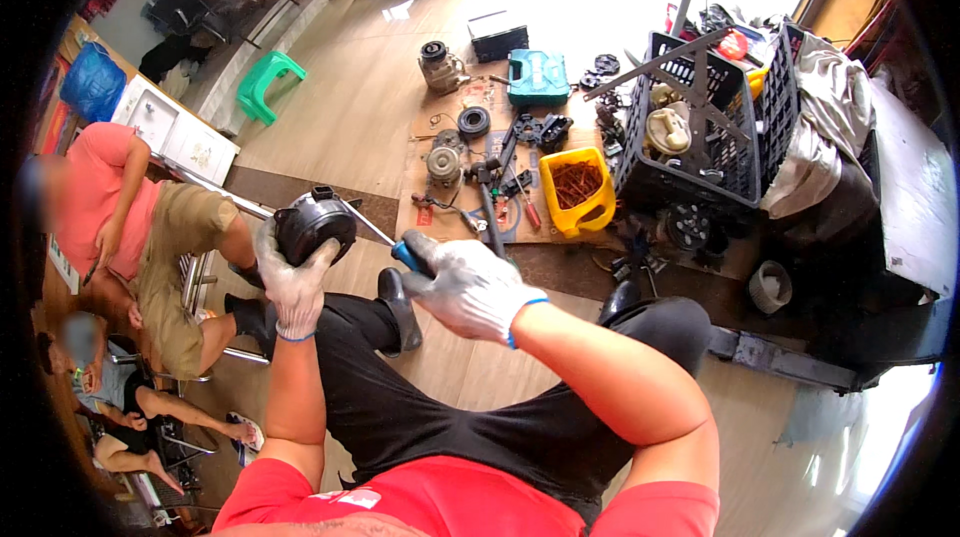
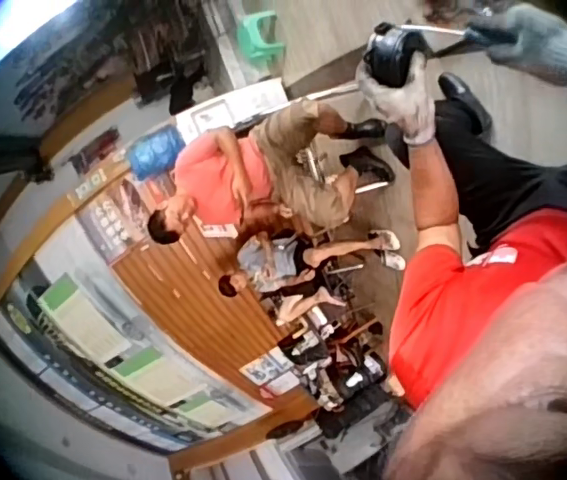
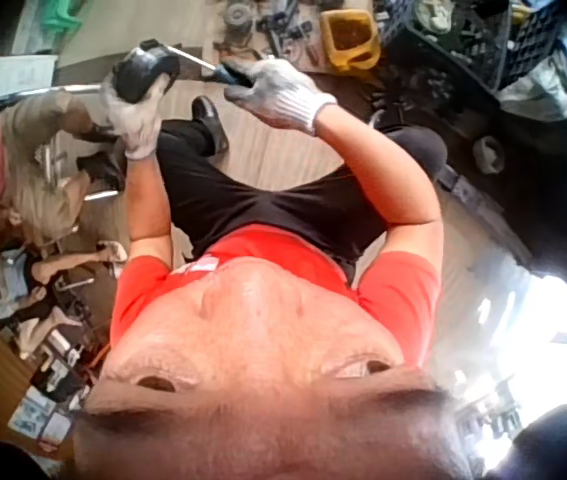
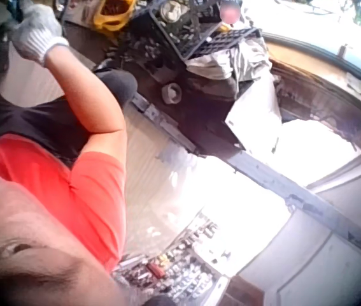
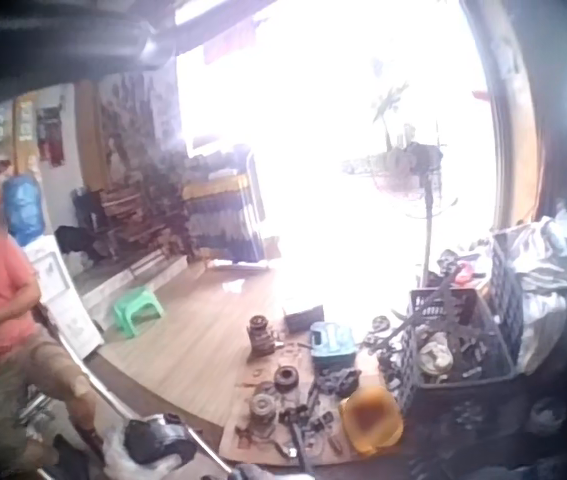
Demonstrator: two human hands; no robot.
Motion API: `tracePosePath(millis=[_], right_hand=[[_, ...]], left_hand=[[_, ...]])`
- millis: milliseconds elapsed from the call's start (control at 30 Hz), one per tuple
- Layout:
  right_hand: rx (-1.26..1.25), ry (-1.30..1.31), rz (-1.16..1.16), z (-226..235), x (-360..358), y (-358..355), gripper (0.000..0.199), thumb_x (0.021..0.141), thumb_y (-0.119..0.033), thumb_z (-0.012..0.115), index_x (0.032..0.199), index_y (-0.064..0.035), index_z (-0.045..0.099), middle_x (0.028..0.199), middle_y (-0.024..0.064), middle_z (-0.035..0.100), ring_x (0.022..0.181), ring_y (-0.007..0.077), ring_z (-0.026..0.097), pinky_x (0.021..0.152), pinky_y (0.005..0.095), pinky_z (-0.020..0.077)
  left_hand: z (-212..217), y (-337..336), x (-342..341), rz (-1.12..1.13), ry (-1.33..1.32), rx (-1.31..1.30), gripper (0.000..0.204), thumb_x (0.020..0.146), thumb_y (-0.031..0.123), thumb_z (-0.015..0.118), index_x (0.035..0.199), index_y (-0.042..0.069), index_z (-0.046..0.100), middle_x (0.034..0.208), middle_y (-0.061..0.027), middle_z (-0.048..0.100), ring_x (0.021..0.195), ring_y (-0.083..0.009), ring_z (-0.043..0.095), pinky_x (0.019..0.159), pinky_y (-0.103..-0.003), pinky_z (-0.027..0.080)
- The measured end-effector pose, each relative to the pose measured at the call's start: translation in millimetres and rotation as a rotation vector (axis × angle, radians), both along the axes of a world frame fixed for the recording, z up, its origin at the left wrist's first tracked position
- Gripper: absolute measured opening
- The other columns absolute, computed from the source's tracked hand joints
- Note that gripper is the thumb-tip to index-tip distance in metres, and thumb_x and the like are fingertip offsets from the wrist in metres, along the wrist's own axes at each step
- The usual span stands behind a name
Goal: The person uses a screwdriver to pry the cover off an electric motor, walks outside, and continues to pry apart the motor housing and internal components.
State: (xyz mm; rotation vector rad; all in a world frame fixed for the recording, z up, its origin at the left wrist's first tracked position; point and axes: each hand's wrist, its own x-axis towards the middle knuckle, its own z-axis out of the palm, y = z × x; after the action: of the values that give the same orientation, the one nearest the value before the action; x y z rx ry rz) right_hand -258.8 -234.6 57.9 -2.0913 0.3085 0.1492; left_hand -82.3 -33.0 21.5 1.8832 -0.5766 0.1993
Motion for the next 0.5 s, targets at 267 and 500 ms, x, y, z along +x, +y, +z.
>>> tracePosePath(millis=[267, 500], right_hand=[[-0.088, -0.191, -0.159, -4, -6, 22, 0.041, 0.102, -0.035, 0.059, 0.126, -0.0016, 0.058, 0.092, 0.0263, 0.071, 0.088, 0.0449, 0.07, 0.074, 0.0536, 0.0526], [0.023, -0.125, -0.264, -16, 6, 40, 0.048, 0.099, -0.034, 0.061, 0.137, -0.0051, 0.058, 0.092, 0.0266, 0.071, 0.089, 0.0438, 0.071, 0.078, 0.0491, 0.0539]], left_hand=[[4, -7, 0, -0.06, 0.125, -0.127, 0.071, 0.068, -0.002, 0.09, 0.13, 0.0, 0.054, 0.119, -0.0115, 0.066, 0.104, -0.02, 0.069, 0.092, -0.035, 0.059], [-3, -12, 0, -0.054, 0.102, -0.258, 0.071, 0.068, -0.006, 0.09, 0.13, 0.001, 0.054, 0.12, -0.0116, 0.065, 0.105, -0.022, 0.068, 0.093, -0.036, 0.059]])
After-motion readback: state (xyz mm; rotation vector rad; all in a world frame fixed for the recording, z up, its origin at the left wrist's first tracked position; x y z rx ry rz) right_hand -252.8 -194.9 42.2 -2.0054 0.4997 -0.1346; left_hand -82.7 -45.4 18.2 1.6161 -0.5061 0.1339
